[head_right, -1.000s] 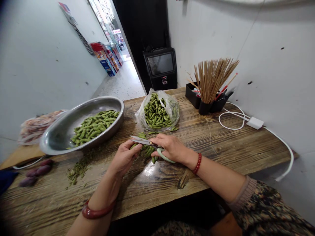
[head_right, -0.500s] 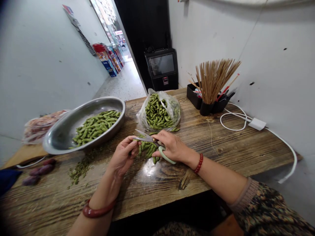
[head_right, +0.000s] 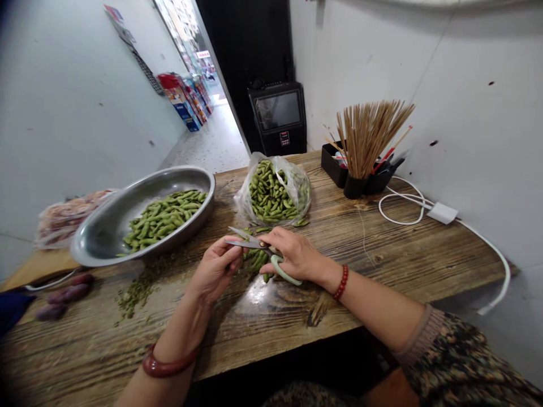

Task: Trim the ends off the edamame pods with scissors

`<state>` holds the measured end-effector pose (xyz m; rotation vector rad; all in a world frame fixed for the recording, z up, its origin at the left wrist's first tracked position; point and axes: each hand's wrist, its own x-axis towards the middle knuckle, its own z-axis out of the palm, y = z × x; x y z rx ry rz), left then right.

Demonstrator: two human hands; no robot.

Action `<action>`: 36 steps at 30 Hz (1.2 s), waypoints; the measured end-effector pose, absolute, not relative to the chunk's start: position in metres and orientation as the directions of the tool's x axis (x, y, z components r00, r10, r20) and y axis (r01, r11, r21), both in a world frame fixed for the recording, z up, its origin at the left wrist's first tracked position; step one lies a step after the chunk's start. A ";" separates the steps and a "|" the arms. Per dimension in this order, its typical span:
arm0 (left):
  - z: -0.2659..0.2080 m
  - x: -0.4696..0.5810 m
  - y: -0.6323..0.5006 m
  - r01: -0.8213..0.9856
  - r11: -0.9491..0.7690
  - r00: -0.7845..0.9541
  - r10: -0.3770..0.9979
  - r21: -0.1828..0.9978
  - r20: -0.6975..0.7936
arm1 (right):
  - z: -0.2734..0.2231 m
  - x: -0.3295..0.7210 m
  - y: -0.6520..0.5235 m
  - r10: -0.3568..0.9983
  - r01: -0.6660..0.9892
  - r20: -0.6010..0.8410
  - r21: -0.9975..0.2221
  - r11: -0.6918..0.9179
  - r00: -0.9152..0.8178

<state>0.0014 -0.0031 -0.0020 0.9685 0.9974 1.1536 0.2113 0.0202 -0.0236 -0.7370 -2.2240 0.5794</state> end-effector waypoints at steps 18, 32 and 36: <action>0.003 -0.002 -0.001 -0.337 0.164 0.094 0.986 0.927 -0.141 | -0.025 0.214 0.021 0.642 0.320 0.495 -0.586 0.744 -0.586; 0.001 -0.023 0.008 0.072 0.061 -0.079 0.995 0.996 -0.055 | -0.028 0.218 0.025 0.652 0.347 0.545 -0.562 0.751 -0.528; -0.010 -0.027 0.011 0.562 -0.083 -0.035 0.992 0.823 0.124 | -0.026 0.218 0.025 0.656 0.362 0.537 -0.557 0.748 -0.530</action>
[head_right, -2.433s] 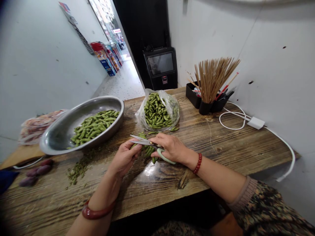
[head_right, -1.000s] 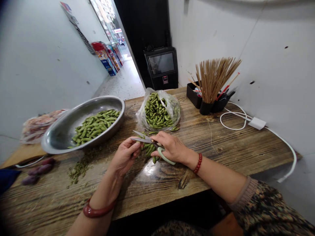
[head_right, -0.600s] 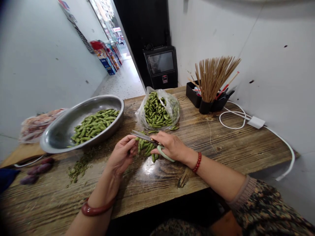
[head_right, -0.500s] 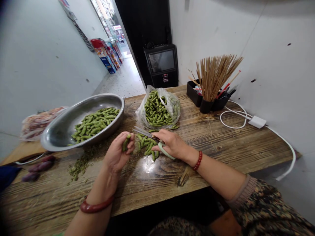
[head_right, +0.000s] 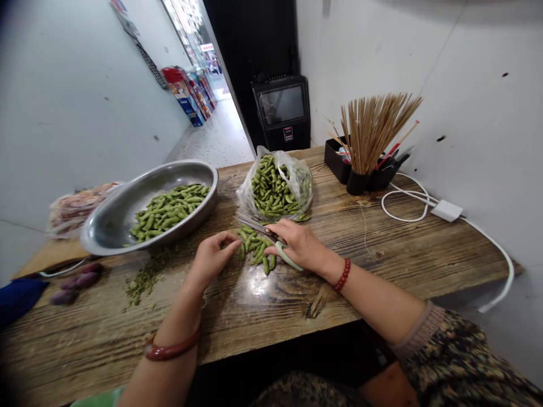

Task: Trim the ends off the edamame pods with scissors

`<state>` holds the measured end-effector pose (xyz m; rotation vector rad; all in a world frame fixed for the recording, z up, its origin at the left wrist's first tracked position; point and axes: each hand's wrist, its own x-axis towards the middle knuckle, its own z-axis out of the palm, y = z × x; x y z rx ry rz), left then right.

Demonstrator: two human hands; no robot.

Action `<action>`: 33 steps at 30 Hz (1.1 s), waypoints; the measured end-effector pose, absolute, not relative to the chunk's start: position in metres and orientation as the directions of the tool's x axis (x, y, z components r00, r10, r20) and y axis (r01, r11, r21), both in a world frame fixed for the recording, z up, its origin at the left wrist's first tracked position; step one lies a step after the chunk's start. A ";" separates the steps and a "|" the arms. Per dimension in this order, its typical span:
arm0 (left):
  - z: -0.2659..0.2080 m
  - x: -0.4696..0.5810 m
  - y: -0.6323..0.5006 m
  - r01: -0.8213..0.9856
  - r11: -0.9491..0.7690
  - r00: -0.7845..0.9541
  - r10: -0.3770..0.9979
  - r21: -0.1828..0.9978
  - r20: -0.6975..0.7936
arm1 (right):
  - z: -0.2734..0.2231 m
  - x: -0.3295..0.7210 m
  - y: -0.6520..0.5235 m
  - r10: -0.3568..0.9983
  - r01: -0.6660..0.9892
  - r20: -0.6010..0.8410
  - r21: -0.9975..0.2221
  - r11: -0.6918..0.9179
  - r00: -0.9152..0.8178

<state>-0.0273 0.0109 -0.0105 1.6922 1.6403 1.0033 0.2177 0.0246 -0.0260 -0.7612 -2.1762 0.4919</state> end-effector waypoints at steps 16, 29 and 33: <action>-0.004 -0.024 0.009 0.499 -0.117 0.073 0.993 0.859 0.093 | -0.025 0.217 0.025 0.666 0.371 0.516 -0.564 0.738 -0.540; 0.001 -0.013 0.000 0.063 0.103 0.081 0.991 0.993 -0.108 | -0.021 0.217 0.022 0.654 0.371 0.466 -0.563 0.739 -0.596; 0.004 -0.009 -0.002 0.071 0.075 0.062 0.995 0.995 -0.080 | -0.021 0.217 0.021 0.641 0.361 0.462 -0.558 0.747 -0.613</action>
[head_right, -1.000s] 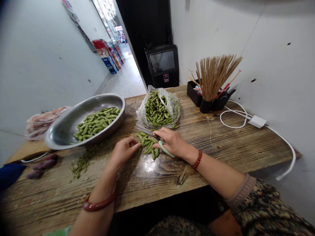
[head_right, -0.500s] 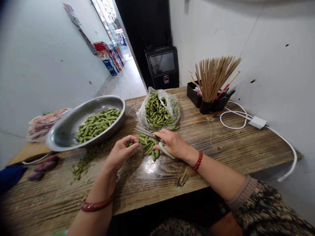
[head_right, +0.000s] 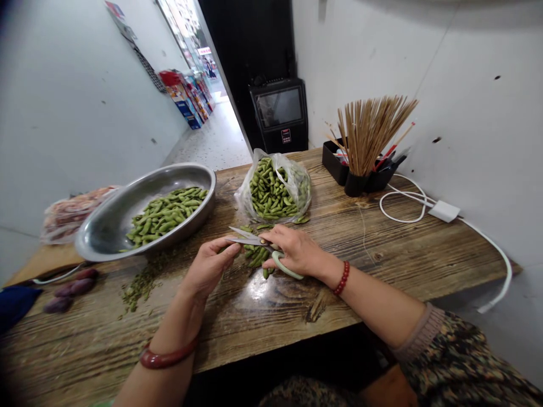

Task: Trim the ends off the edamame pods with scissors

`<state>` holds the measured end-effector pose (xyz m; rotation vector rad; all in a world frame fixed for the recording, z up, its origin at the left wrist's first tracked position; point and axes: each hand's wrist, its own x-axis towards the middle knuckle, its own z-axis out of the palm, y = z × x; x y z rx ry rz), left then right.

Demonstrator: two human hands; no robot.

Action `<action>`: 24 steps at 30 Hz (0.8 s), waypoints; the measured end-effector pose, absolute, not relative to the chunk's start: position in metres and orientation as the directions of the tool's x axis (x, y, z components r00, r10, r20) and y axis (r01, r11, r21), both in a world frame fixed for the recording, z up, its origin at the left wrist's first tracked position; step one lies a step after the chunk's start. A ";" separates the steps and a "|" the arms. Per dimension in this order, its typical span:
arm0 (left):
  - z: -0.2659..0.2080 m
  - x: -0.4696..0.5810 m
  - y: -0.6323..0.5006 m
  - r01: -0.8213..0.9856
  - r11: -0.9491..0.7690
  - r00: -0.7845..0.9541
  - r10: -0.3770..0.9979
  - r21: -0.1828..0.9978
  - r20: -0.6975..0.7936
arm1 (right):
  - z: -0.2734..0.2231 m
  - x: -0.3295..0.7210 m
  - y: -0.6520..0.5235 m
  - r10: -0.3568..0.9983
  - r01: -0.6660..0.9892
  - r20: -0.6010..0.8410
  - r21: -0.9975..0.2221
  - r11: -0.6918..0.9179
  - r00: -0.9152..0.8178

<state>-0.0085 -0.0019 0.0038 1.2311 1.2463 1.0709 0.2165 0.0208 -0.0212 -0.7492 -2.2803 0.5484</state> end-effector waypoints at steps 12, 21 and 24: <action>0.003 -0.004 -0.003 0.112 0.007 0.171 0.985 0.994 -0.026 | -0.020 0.215 0.019 0.613 0.345 0.436 -0.549 0.761 -0.659; 0.000 -0.006 -0.002 0.114 0.063 0.113 0.991 0.991 -0.076 | -0.017 0.216 0.018 0.627 0.370 0.404 -0.551 0.748 -0.666; -0.001 -0.008 -0.002 0.068 0.095 0.039 0.994 0.993 -0.098 | -0.021 0.217 0.021 0.630 0.351 0.465 -0.554 0.755 -0.622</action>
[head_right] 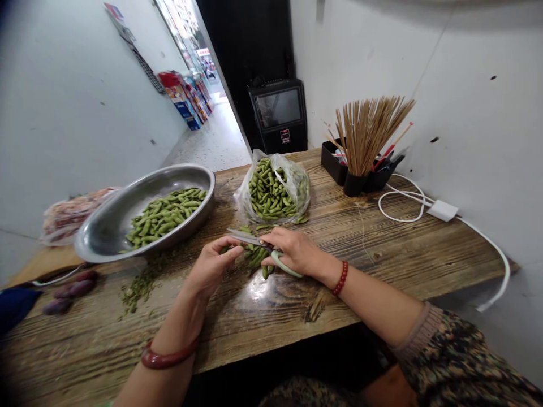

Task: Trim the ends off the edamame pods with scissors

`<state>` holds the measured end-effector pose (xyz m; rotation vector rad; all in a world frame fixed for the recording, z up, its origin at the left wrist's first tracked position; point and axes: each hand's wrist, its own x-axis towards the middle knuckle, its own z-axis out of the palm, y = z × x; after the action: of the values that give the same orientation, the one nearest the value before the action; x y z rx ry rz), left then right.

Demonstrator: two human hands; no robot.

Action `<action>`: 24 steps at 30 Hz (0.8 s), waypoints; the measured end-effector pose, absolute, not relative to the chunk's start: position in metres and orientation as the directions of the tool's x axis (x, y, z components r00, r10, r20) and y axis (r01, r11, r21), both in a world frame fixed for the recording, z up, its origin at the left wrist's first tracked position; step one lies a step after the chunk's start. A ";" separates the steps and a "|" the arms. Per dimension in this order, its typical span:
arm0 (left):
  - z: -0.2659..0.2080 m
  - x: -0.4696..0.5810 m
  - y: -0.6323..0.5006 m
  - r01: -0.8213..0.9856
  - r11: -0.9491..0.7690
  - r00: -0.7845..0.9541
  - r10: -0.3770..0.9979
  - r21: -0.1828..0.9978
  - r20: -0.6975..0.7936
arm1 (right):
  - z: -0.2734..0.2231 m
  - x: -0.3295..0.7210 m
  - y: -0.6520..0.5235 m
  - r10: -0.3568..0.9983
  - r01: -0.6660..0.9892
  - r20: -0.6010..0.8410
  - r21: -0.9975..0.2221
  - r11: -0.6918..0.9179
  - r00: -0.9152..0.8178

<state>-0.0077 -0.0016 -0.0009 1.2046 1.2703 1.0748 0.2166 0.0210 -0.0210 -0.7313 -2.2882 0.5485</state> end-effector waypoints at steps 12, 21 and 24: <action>0.000 -0.010 0.003 -0.278 0.160 0.071 0.987 0.947 -0.146 | -0.027 0.217 0.025 0.654 0.382 0.531 -0.538 0.751 -0.538; -0.004 -0.010 0.002 -0.247 0.153 0.068 0.988 0.957 -0.140 | -0.021 0.215 0.021 0.649 0.369 0.481 -0.554 0.746 -0.590; -0.005 -0.010 0.002 -0.223 0.135 0.055 0.991 0.966 -0.125 | -0.020 0.215 0.020 0.650 0.365 0.472 -0.562 0.742 -0.596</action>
<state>-0.0096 0.0015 -0.0046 0.9664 1.0717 1.1832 0.2151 0.0202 -0.0205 -0.7598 -2.2584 0.5428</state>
